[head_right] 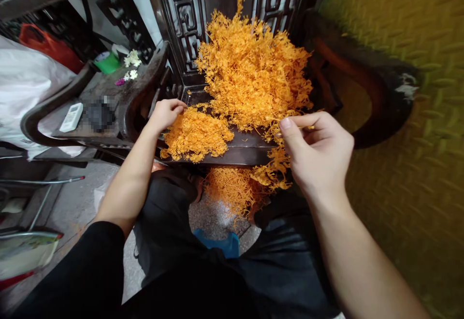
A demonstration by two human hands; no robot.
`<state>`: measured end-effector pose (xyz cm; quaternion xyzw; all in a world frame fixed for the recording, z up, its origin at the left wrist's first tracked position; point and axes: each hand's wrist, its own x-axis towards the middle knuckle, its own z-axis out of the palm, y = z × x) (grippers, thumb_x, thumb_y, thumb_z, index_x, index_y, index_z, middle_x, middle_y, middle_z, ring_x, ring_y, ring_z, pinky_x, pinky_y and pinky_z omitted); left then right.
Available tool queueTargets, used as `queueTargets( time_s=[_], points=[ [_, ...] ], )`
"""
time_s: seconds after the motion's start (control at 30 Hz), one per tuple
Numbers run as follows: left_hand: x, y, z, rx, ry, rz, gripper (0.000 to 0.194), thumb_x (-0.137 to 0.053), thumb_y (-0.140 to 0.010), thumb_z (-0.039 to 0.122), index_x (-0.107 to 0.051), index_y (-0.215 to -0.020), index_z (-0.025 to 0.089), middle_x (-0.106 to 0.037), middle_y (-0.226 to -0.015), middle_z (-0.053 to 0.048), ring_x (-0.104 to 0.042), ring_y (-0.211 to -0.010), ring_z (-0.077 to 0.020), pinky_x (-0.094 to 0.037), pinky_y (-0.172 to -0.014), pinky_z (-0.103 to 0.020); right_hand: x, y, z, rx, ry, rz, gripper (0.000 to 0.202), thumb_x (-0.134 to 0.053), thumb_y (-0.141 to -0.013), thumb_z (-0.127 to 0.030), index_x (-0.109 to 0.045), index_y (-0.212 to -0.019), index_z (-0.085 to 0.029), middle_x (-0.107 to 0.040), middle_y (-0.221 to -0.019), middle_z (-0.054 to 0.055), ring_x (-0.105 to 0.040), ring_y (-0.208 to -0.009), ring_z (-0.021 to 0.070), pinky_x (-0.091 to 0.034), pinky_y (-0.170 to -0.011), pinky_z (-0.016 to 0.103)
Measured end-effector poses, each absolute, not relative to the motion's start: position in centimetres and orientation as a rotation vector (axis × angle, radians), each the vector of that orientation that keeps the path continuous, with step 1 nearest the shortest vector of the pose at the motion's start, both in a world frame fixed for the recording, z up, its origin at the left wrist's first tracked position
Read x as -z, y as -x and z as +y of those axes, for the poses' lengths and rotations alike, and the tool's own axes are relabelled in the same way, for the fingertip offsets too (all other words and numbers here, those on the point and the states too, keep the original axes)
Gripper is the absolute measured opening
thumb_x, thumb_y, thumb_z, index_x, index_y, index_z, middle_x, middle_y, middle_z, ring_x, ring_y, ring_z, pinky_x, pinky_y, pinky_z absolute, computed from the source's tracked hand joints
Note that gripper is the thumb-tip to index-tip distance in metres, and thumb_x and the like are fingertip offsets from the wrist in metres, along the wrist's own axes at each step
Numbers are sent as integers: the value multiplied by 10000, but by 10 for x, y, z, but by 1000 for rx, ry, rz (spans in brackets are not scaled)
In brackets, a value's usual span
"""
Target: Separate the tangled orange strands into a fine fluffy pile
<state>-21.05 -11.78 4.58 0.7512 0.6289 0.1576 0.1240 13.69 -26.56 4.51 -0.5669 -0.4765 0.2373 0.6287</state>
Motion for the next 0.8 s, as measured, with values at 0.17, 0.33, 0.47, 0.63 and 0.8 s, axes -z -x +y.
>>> queueTargets(
  time_s=[0.17, 0.33, 0.47, 0.63, 0.8],
  points=[
    [-38, 198, -125, -294, -2230, 1855, 632, -476, -1041, 518, -529, -1554, 152, -546, -1601, -156, -500, -1490, -324, -344, -1262, -475, -45, -134, -261, -667, 1154, -1000, 435, -919, -725, -525, -668, -831, -187, -577, -559, -24, -410, -402, 93, -281, -383, 274],
    [-1, 188, -126, 290, -2014, 1920, 1033, -477, -975, 696, -63, -1714, 105, -7, -1791, -196, 6, -1665, -408, -82, -1315, -660, -44, -131, -260, -677, 1146, -1005, 417, -919, -731, -508, -678, -833, -183, -565, -552, -25, -402, -404, 97, -261, -378, 280],
    [-4, 184, -128, 170, -2091, 1975, 1030, -491, -969, 689, -71, -1715, 116, 56, -1787, -204, 106, -1658, -410, 41, -1298, -688, -51, -125, -261, -717, 1164, -967, 438, -907, -721, -534, -639, -828, -205, -581, -590, -15, -370, -409, 91, -237, -391, 288],
    [-49, 128, -171, -515, -2394, 1578, 854, -480, -1018, 625, -240, -1677, 137, -152, -1783, -192, -75, -1665, -374, -96, -1330, -596, -65, -117, -260, -1025, 1102, -839, 475, -880, -719, -543, -507, -795, -258, -517, -702, -35, -268, -477, 75, -170, -422, 270],
    [-63, 66, -234, -425, -2189, 788, 650, -677, -946, 521, -531, -1466, 161, -672, -1417, -158, -651, -1277, -288, -509, -1079, -405, -72, -109, -261, -1216, 989, -937, 370, -723, -888, -576, -510, -819, -281, -473, -751, -8, -220, -525, 123, -148, -437, 293]
  ],
)
